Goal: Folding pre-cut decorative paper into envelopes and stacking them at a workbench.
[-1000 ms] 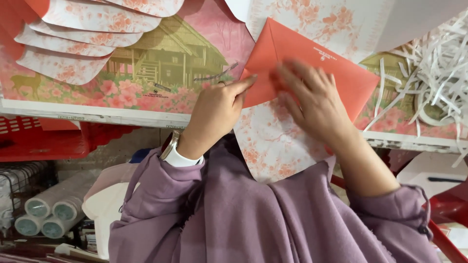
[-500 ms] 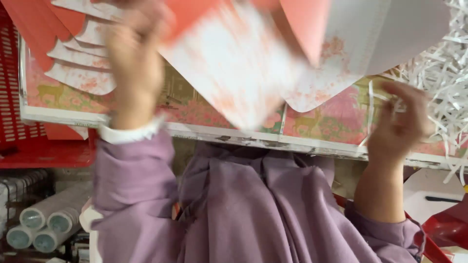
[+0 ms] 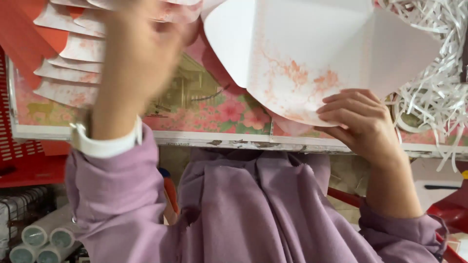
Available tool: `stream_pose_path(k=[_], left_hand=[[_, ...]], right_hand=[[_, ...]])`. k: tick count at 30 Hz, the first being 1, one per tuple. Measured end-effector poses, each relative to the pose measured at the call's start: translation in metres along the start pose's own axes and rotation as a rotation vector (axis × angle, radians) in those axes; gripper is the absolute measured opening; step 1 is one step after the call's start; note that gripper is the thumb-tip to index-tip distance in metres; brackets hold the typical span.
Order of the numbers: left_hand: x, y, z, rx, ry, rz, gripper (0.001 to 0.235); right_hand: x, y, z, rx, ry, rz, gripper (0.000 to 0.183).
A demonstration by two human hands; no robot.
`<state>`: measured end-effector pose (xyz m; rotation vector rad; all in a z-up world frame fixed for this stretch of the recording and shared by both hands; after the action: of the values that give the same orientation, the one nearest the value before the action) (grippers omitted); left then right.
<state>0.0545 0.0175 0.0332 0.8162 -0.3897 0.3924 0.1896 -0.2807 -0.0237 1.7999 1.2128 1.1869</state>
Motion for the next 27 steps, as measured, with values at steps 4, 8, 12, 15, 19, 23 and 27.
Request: stream_pose_path(k=[4,8,12,15,19,23,27], left_hand=[[-0.019,-0.064,0.028,-0.179,0.157,-0.263,0.010],[-0.059,-0.131,-0.017,0.092,0.240,-0.178,0.041],[-0.086,-0.158,-0.035,0.386,0.121,0.019,0.067],[-0.073,-0.142,-0.024,0.196,0.200,-0.019,0.063],[-0.079,-0.146,-0.024,0.237,0.190,-0.029,0.070],[-0.079,-0.145,-0.022,0.290,0.129,-0.042,0.061],[-0.080,-0.145,-0.024,0.222,0.114,-0.004,0.075]], right_hand=[[-0.006,-0.001,-0.020,0.291,0.037,-0.179,0.015],[-0.011,-0.026,-0.032,0.735,0.033,-0.415,0.032],[-0.024,-0.030,0.009,0.703,-0.534,-0.212,0.058],[-0.002,-0.009,0.035,0.056,-0.312,0.049,0.023],[0.019,-0.015,0.051,-0.060,-0.690,-0.095,0.042],[0.019,-0.037,0.061,-0.054,-0.673,-0.098,0.039],[0.020,-0.044,0.066,-0.168,-0.697,-0.011,0.032]])
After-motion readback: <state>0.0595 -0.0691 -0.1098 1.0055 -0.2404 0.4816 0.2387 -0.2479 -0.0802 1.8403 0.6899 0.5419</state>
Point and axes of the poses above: each hand's wrist, its own x-axis towards the middle knuckle, its own y-axis out of the back of the hand, z = x × y, the point moved 4 cm from there along x, towards the middle knuckle, and after that the axes turned 4 degrees about -x, right-handed, at the moved point
